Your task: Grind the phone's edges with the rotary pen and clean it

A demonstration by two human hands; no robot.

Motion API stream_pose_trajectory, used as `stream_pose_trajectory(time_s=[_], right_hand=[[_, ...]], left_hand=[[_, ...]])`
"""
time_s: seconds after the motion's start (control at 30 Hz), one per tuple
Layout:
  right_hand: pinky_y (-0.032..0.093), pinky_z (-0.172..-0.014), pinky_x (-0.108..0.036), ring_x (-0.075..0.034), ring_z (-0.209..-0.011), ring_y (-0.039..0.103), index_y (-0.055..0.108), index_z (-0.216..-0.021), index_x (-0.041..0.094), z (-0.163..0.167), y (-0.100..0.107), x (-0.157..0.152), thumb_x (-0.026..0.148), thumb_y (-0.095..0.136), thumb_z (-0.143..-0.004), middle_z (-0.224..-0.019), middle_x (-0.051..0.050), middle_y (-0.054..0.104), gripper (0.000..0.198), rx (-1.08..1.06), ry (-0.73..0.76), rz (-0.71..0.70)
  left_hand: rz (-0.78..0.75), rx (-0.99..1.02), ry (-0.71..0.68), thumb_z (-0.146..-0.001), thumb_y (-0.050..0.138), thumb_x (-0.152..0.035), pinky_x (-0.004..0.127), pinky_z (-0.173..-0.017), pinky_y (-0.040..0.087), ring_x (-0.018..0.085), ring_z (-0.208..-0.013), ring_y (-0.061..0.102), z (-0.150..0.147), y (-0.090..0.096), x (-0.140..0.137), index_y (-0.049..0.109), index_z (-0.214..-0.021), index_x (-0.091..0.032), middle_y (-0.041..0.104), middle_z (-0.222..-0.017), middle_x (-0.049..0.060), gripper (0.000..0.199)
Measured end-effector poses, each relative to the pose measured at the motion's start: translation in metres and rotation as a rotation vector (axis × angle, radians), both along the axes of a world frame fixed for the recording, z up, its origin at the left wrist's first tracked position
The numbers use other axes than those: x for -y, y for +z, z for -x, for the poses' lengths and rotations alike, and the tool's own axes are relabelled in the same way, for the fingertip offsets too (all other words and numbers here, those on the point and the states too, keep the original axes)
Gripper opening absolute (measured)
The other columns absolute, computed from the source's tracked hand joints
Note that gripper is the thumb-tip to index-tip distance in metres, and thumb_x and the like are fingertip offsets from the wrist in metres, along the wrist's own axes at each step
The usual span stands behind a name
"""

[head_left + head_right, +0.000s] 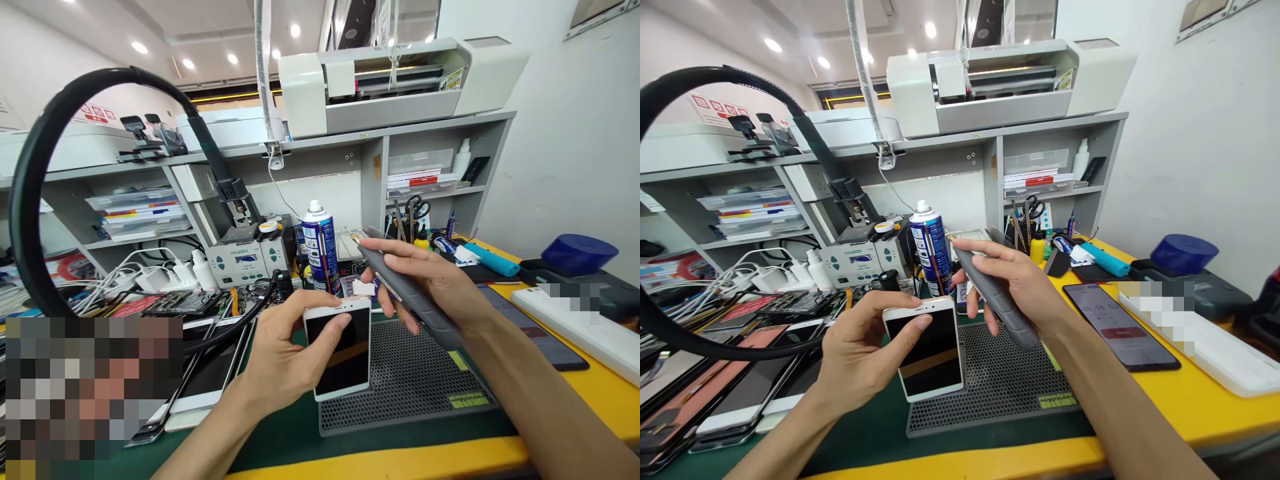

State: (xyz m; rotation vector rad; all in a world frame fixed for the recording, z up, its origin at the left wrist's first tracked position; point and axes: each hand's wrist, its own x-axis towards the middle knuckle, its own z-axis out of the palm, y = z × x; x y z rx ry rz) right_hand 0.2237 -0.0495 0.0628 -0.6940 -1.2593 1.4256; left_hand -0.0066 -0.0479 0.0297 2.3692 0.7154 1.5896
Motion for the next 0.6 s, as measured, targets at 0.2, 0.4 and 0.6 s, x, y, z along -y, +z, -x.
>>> stream_pose_trajectory(time_s=[0.2,0.4,0.6], right_hand=[[0.054,-0.033,-0.027,-0.02,-0.046,0.069,0.063,-0.126,0.019,-0.0016,0.0075,0.0033,0.026,0.054,-0.092,-0.082,-0.009,0.076,0.037,-0.025,-0.054,0.037],[0.064,-0.057,-0.035,-0.029,-0.073,0.078,0.071,-0.113,0.012,-0.0067,0.0023,0.0035,0.044,0.062,-0.085,-0.088,-0.014,0.08,0.044,-0.168,-0.043,-0.067],[0.066,-0.076,-0.039,-0.031,-0.099,0.077,0.071,-0.114,0.019,-0.0101,0.0037,0.0038,0.021,0.075,-0.074,-0.107,-0.01,0.08,0.04,-0.15,-0.119,-0.127]], left_hand=[[-0.04,-0.042,-0.051,-0.087,0.073,-0.011,0.021,-0.062,0.05,0.012,-0.07,0.069,0.0025,0.0004,-0.002,0.07,-0.107,-0.025,0.077,-0.091,-0.001,0.024],[-0.04,-0.06,-0.046,-0.088,0.072,-0.011,0.021,-0.057,0.048,0.012,-0.069,0.068,0.0015,0.0018,-0.0017,0.07,-0.108,-0.025,0.078,-0.092,0.0,0.024],[-0.043,-0.03,0.017,-0.087,0.073,-0.017,0.021,-0.05,0.041,0.008,-0.052,0.052,0.0022,-0.0044,-0.0006,0.063,-0.104,-0.025,0.071,-0.081,-0.004,0.021]])
